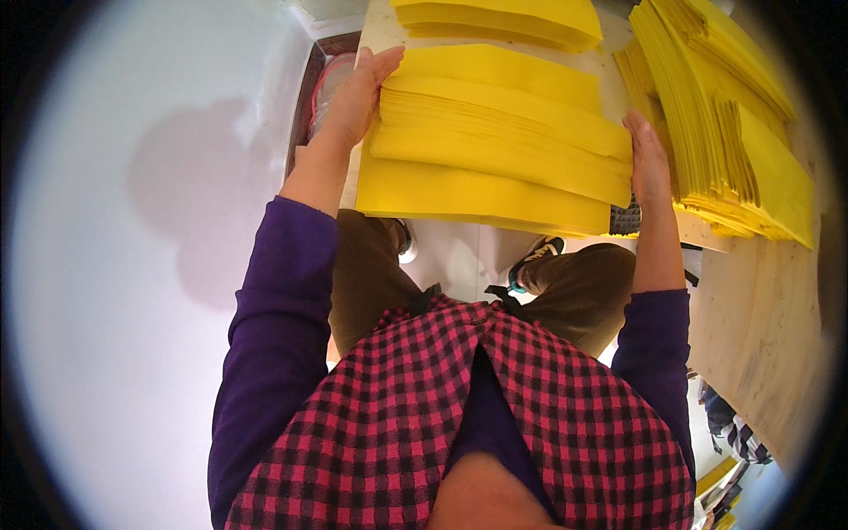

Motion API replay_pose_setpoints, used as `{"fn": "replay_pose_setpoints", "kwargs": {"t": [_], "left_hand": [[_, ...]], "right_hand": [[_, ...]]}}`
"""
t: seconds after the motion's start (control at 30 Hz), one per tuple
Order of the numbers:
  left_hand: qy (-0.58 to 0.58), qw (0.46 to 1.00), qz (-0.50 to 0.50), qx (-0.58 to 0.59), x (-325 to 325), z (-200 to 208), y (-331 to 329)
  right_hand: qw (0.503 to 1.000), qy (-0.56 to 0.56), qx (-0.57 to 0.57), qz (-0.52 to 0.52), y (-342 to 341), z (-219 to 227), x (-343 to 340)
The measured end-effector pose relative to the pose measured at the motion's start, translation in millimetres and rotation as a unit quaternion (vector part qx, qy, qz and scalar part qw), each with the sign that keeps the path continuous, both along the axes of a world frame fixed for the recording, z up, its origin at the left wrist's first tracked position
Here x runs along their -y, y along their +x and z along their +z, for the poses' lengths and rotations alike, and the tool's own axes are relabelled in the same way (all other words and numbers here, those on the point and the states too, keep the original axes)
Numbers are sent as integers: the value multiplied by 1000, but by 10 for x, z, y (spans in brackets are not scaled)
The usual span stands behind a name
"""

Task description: The person folds yellow sheets in half by hand, aligns edges, and stacks them on a wooden table. The person repeats this process for multiple sheets, maintaining a neat stack.

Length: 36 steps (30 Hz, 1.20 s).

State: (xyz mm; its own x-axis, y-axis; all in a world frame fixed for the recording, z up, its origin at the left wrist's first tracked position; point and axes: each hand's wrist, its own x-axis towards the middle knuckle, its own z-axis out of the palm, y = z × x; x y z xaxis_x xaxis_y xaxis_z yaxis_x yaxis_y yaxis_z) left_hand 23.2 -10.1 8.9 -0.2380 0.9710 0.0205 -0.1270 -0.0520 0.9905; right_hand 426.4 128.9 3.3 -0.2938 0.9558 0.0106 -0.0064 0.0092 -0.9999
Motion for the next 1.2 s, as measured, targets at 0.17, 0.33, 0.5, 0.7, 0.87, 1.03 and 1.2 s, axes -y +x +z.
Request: {"fn": "replay_pose_setpoints", "kwargs": {"t": [0.17,0.33,0.5,0.7,0.87,1.03,1.2], "left_hand": [[5,999,47,9,11,-51,-93],[11,989,-10,-146,155,14,-205],[-41,962,-75,-261,170,91,-370],[-51,938,-125,-321,121,35,-539],[4,913,-118,-390,89,-25,-580],[86,877,-173,-440,12,-10,-630],[58,880,-206,-425,-5,62,-636]], "right_hand": [[998,27,62,3,70,46,-6],[960,124,250,39,48,273,86],[854,315,385,154,-238,468,227],[849,303,393,183,-290,509,229],[882,240,393,102,55,497,260],[904,222,358,69,230,468,381],[931,169,321,45,298,481,493]]}}
